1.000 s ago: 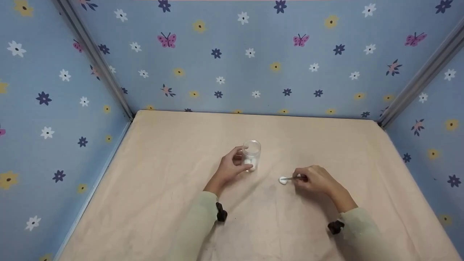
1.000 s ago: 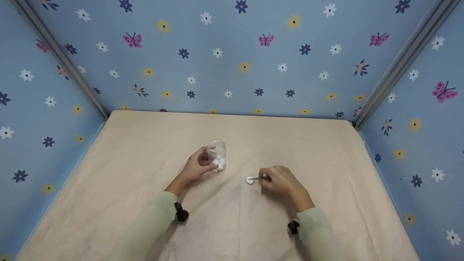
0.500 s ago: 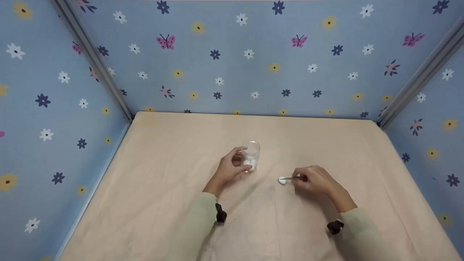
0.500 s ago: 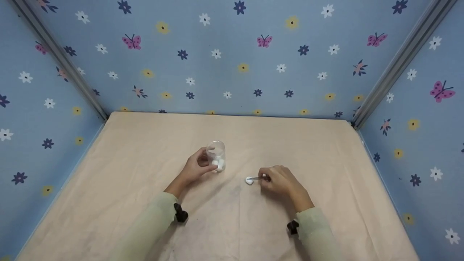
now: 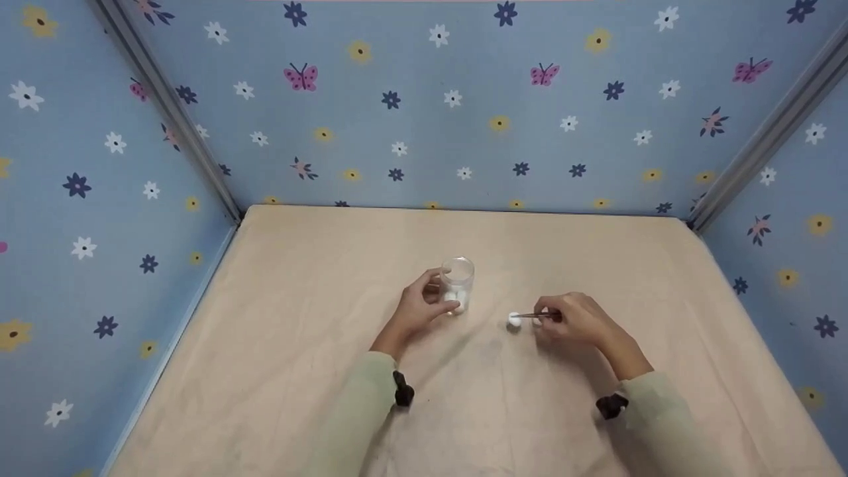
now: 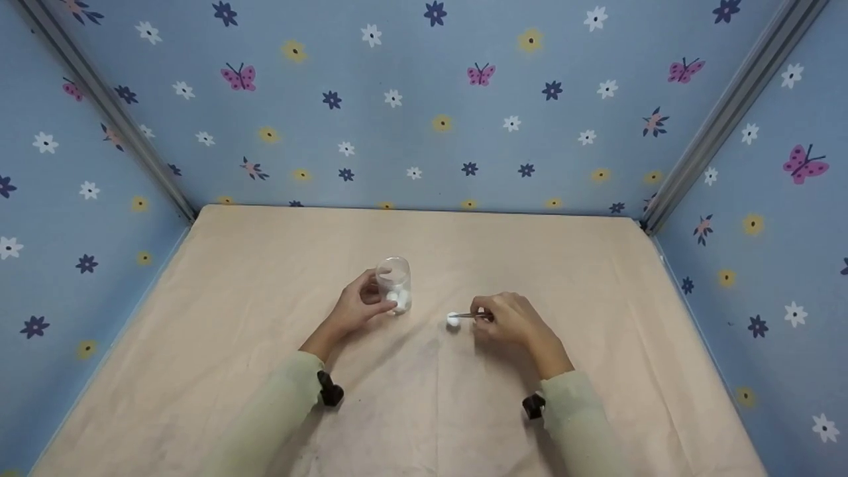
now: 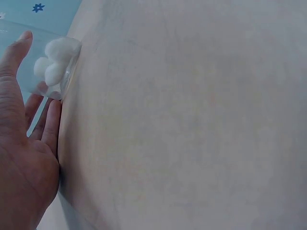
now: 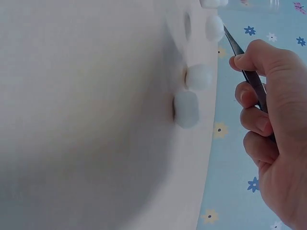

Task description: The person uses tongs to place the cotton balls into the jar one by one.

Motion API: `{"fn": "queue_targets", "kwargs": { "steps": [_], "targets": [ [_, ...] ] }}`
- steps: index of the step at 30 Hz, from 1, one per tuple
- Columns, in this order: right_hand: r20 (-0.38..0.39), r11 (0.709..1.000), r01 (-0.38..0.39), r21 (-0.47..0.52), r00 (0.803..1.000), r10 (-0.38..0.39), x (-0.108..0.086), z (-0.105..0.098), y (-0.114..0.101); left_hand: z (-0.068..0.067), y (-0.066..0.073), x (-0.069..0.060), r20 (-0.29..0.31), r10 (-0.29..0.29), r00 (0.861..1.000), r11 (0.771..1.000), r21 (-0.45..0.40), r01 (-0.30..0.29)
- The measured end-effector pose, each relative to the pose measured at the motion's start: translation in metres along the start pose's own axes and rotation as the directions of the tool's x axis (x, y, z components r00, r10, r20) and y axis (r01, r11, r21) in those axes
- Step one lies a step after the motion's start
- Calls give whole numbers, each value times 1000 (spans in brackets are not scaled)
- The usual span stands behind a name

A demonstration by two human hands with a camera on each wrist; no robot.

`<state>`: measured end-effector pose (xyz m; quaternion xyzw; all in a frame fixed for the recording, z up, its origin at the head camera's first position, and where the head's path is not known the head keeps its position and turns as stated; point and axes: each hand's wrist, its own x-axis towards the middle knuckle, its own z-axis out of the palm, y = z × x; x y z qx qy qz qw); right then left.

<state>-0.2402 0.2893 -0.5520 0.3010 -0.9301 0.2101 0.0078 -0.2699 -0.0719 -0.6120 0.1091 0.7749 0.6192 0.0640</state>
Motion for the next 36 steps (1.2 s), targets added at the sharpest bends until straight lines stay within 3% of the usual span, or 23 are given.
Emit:
{"fn": "queue_targets", "kwargs": {
  "steps": [14, 36],
  "targets": [
    [-63, 1000, 20, -3, 998, -20, 13, -18, -1, -2, 3, 1, 5, -24, 1000, 999, 31, 24],
    [-116, 999, 28, -21, 993, -30, 30, -41, -4, 0, -3, 2, 9, -8, 1000, 1000, 16, 7]
  ]
}}
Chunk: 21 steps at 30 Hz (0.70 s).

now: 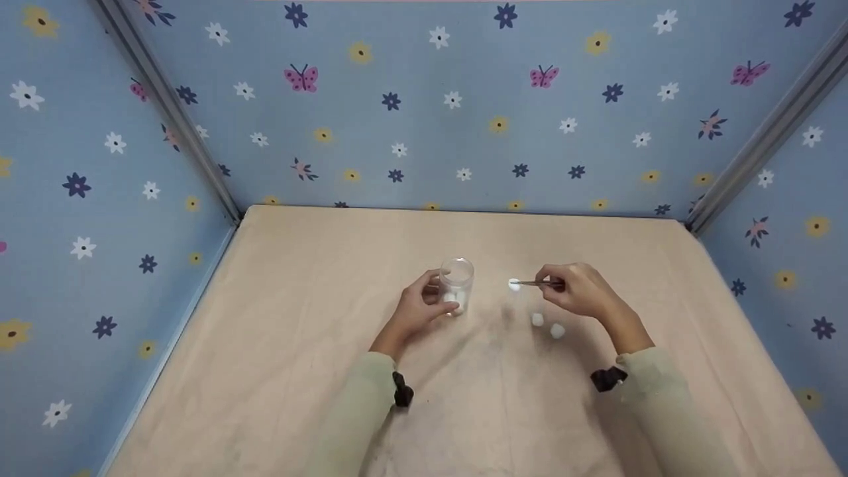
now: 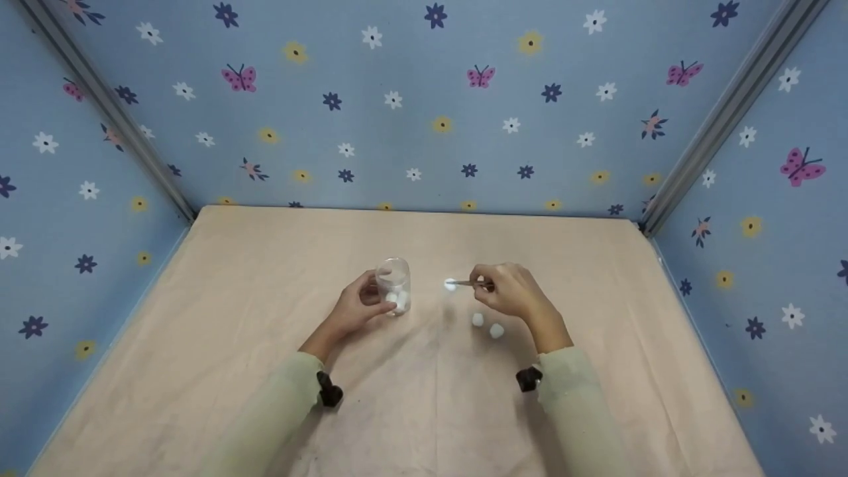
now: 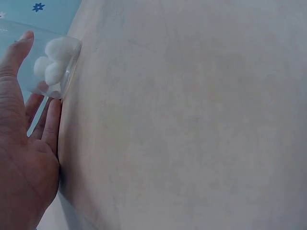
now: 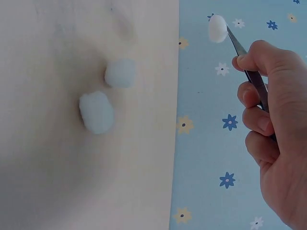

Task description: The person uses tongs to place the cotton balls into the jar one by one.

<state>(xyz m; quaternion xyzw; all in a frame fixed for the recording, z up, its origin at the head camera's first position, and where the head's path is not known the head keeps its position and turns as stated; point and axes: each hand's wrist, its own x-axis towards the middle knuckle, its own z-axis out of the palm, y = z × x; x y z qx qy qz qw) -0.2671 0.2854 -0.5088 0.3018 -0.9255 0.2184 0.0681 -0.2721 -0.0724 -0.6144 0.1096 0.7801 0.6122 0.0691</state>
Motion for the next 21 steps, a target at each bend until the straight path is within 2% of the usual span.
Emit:
{"fn": "queue_targets", "kwargs": {
  "steps": [21],
  "targets": [
    [-142, 995, 89, 41, 986, -82, 13, 9, 0, 0, 2, -1, -3, -2, 1000, 1000, 5, 2]
  ]
}}
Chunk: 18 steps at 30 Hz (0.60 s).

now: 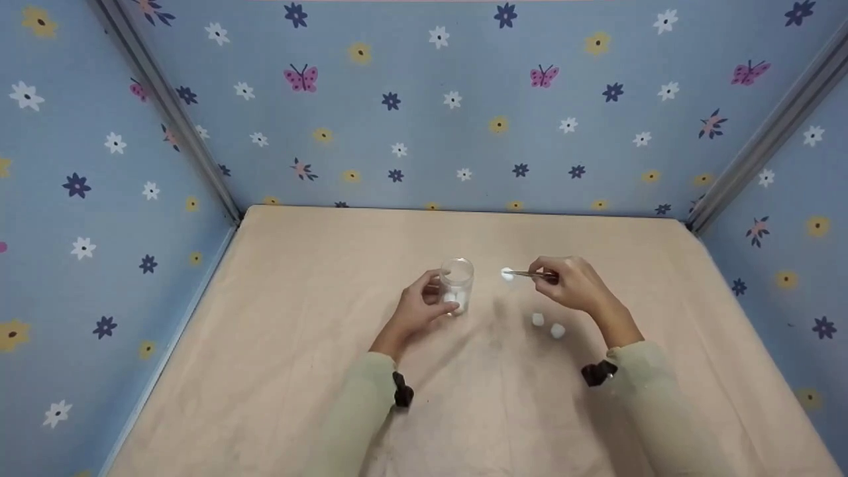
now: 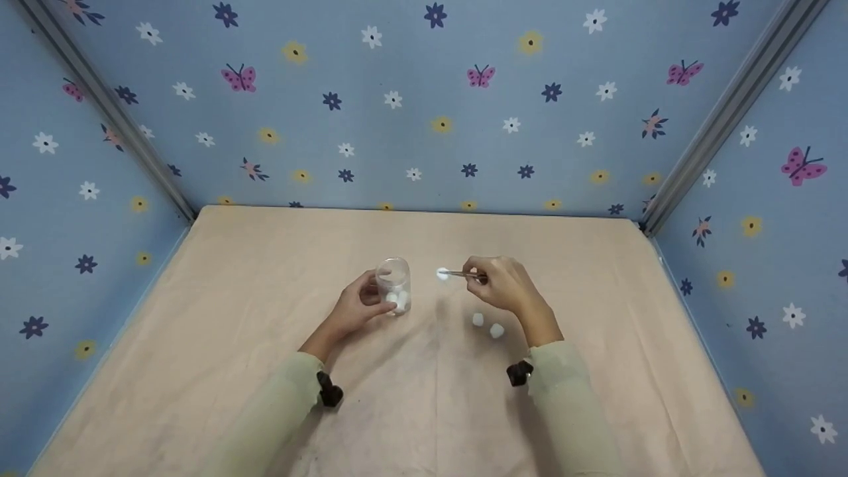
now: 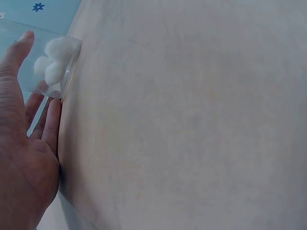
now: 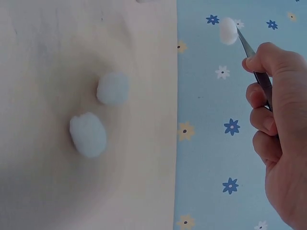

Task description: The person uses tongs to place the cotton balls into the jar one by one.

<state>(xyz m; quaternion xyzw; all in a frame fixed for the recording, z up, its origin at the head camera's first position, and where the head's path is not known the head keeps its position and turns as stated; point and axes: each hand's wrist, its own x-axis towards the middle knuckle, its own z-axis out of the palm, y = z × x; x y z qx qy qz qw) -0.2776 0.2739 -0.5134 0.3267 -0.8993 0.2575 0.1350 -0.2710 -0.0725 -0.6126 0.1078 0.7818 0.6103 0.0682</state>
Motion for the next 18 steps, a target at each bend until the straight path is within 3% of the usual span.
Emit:
{"fn": "queue_targets", "kwargs": {
  "steps": [18],
  "targets": [
    [23, 998, -63, 9, 998, 63, 17, 4, -10, 0, 1, -1, 7, -14, 1000, 1000, 8, 14]
  ]
}}
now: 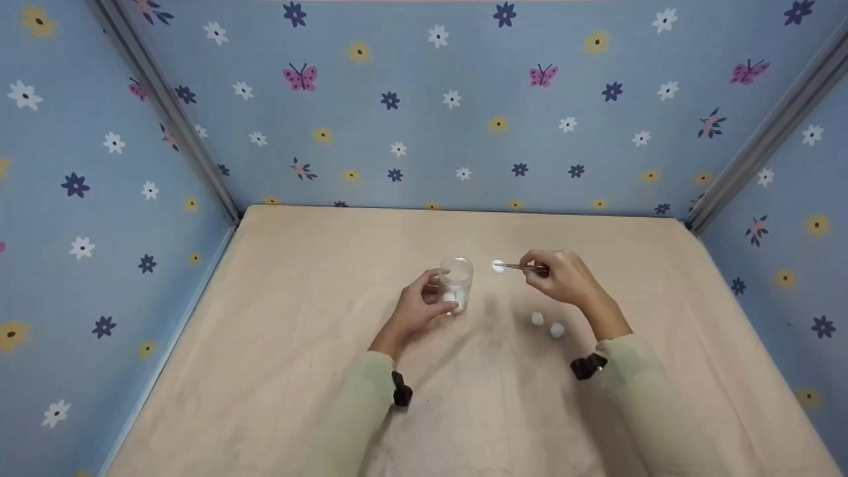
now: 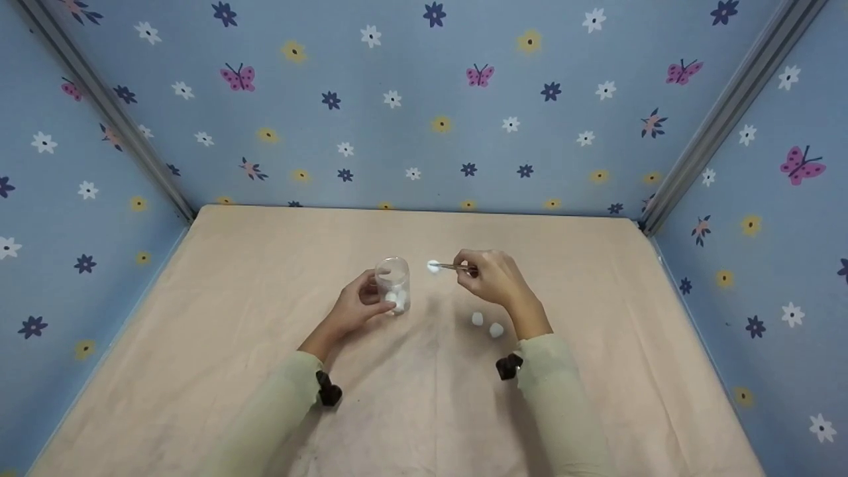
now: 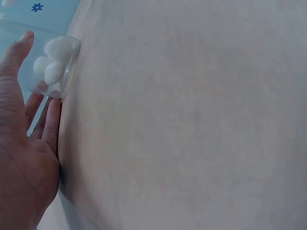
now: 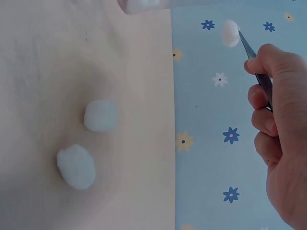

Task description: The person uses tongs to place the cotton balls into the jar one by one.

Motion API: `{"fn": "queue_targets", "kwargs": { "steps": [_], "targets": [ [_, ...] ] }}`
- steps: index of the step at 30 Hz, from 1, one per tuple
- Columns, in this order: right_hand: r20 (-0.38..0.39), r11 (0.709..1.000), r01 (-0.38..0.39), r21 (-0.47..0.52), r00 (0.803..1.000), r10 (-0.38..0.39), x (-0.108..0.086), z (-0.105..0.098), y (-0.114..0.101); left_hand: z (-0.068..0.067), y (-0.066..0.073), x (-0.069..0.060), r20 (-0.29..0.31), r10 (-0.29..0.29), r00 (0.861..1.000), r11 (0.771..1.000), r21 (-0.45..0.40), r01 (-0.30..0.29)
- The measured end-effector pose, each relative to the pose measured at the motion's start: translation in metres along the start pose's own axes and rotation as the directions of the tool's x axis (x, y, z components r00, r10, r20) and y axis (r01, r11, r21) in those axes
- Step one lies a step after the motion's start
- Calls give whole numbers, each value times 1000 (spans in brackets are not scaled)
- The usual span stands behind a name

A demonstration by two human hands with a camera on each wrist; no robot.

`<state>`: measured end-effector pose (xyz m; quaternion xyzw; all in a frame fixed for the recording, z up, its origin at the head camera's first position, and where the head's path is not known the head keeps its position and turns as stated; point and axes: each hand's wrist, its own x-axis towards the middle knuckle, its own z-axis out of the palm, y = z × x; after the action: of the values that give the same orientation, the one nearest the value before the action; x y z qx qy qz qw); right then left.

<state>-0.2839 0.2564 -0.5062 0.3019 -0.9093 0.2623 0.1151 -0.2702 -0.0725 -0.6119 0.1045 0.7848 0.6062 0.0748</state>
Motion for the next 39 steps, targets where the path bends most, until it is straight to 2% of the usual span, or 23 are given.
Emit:
{"fn": "queue_targets", "kwargs": {
  "steps": [14, 30, 39],
  "targets": [
    [-15, 1000, 13, 8, 1000, -13, 15, 2, -13, 0, -1, 0, -2, -1, 1000, 1000, -28, 1],
    [-17, 996, 81, 29, 997, -81, 32, 6, -28, 0, -1, 0, 13, 10, 1000, 1000, -13, -10],
    [-11, 995, 93, 40, 996, -92, 40, 10, -39, 0, 2, 0, 2, -27, 1000, 999, 23, 27]
  ]
}}
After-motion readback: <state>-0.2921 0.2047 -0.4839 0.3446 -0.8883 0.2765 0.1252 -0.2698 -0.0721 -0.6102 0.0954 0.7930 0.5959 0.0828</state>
